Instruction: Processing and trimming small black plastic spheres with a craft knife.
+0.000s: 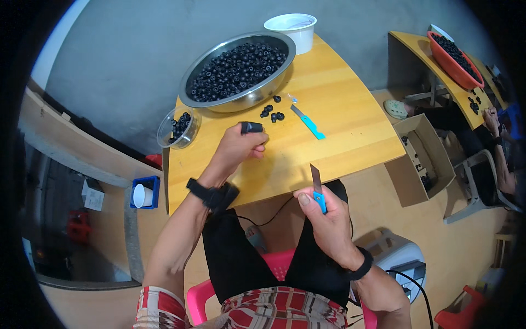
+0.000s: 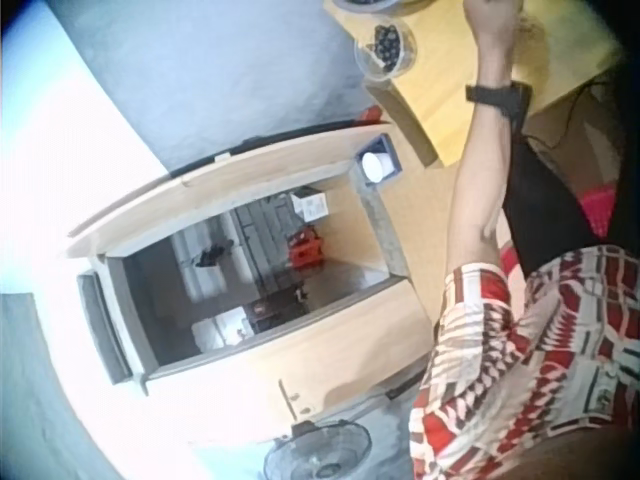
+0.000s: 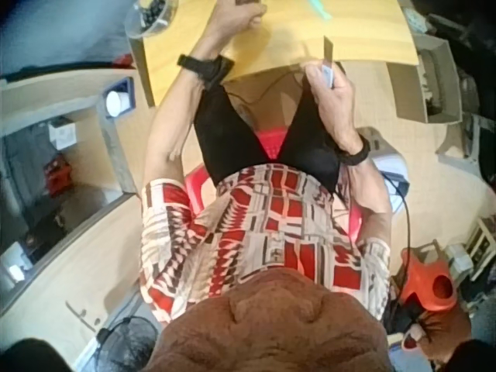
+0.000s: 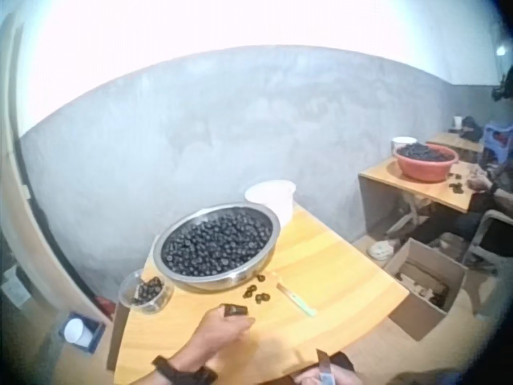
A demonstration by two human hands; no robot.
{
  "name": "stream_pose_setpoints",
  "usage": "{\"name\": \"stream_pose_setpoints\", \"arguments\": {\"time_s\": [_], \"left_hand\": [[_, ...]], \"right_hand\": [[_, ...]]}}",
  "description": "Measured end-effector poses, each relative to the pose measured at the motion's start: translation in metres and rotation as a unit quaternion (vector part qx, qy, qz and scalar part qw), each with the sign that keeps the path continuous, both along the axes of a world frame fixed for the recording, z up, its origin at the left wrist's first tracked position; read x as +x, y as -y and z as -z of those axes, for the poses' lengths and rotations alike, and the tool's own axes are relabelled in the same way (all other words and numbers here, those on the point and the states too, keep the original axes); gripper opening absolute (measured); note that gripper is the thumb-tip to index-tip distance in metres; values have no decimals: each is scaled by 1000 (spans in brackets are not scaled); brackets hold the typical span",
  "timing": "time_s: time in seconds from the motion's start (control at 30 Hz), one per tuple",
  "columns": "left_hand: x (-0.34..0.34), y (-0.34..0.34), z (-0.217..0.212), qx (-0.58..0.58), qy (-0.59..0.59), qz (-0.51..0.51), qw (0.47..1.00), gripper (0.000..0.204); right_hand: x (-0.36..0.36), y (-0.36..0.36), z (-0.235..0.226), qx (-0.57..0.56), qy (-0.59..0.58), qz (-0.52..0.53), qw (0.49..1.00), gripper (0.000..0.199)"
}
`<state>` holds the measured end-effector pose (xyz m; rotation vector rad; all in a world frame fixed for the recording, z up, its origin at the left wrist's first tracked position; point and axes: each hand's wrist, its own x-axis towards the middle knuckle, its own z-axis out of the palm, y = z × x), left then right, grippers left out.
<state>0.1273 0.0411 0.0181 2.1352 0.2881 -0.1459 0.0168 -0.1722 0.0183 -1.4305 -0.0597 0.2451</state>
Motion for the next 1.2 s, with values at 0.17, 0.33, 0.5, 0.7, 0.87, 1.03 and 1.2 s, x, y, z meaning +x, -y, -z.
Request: {"name": "stream_pose_setpoints", "arguments": {"time_s": [0.17,0.33,0.5,0.7,0.87,1.03,1.2], "left_hand": [[-42,12,-9,-590,-75,4,804,22],[-70,32,4,-658,-73,-30,749,21],[-85,41,28,-732,-73,8,678,21],[-95,51,38,-794,-96,15,601,25],[-100,54,38,-803,-112,-10,586,28],[-103,54,40,-817,-116,23,565,24],[-104,55,43,-813,-101,31,573,25]], "right_hand": [[9,-2,15,-44,15,22,999,23],[11,-3,19,-146,109,32,983,21],[8,-5,18,-298,295,51,906,12],[11,-6,15,-447,446,20,775,24],[11,-8,10,-455,448,32,769,30],[13,-7,7,-480,444,24,757,31],[14,-7,6,-478,446,29,756,31]]}}
